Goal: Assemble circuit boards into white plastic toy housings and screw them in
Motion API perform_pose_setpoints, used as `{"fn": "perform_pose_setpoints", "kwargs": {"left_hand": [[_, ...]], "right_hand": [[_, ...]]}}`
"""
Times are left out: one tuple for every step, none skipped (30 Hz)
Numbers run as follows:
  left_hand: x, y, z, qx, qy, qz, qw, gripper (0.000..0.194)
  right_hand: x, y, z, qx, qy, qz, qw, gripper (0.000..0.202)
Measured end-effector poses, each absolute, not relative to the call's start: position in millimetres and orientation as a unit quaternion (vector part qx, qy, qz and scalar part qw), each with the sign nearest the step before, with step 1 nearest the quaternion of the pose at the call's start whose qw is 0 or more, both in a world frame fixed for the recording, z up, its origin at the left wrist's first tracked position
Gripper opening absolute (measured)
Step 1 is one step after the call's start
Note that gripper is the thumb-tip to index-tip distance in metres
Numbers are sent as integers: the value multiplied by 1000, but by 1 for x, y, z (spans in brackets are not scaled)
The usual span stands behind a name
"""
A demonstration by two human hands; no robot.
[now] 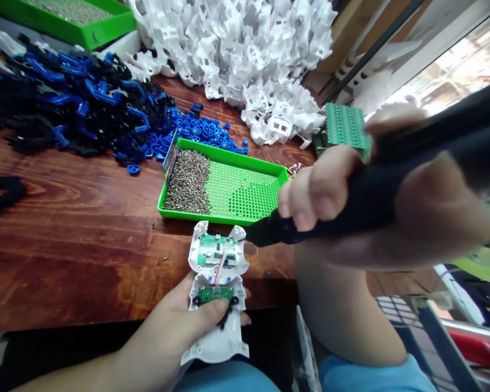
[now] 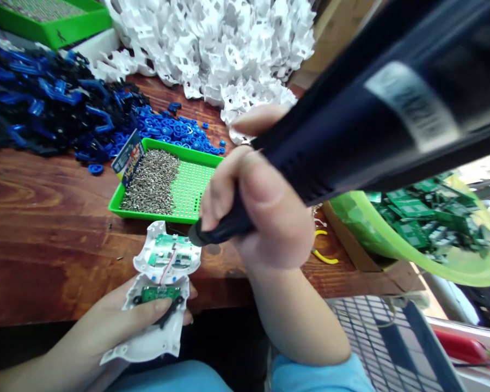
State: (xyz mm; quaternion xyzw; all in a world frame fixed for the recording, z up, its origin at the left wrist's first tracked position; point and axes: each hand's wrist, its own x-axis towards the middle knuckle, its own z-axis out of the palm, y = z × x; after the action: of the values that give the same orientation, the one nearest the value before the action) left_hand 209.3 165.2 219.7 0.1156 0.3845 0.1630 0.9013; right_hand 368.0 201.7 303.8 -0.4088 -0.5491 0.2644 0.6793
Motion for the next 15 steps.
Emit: {"fn": "perform_pose_setpoints", "kwargs": {"left_hand": [[210, 165, 220, 112, 388, 161, 901, 23], [210, 165, 221, 108, 393, 160, 899, 25], [211, 165, 221, 104, 398, 160, 897, 26], [211, 165, 221, 100, 402, 162, 896, 28], [211, 165, 221, 96, 404, 163, 895, 29], [211, 164, 221, 93, 404, 165, 895, 29], [211, 164, 220, 92, 400, 166, 897, 30], [211, 164, 220, 95, 394, 167, 899, 31], [210, 164, 219, 100, 384, 169, 902, 32], [210, 163, 219, 107, 374, 171, 905, 33], [210, 162, 218, 113, 365, 172, 908, 35], [209, 162, 217, 118, 358, 174, 910, 36], [209, 161, 216, 118, 354, 176, 911, 37], [209, 160, 215, 117, 353, 177, 911, 37], [209, 159, 215, 116, 352, 178, 912, 38]], "right_hand": [[371, 205, 301, -382, -539, 235, 713, 14], [373, 210, 296, -357, -526, 212, 742, 9], [376, 215, 292, -344, -509, 194, 764, 8], [379, 221, 286, -343, -499, 174, 777, 9], [382, 227, 281, -346, -497, 154, 781, 11], [383, 233, 277, -348, -500, 134, 782, 11], [384, 239, 272, -354, -501, 117, 781, 12], [385, 244, 268, -366, -503, 112, 775, 13], [384, 248, 265, -377, -504, 114, 768, 16], [383, 251, 263, -387, -504, 124, 762, 18], [381, 253, 261, -397, -501, 137, 757, 20], [379, 254, 259, -404, -499, 150, 752, 21], [377, 254, 258, -413, -499, 165, 744, 20], [375, 254, 258, -420, -500, 174, 738, 19], [374, 254, 257, -425, -498, 178, 734, 18]]}}
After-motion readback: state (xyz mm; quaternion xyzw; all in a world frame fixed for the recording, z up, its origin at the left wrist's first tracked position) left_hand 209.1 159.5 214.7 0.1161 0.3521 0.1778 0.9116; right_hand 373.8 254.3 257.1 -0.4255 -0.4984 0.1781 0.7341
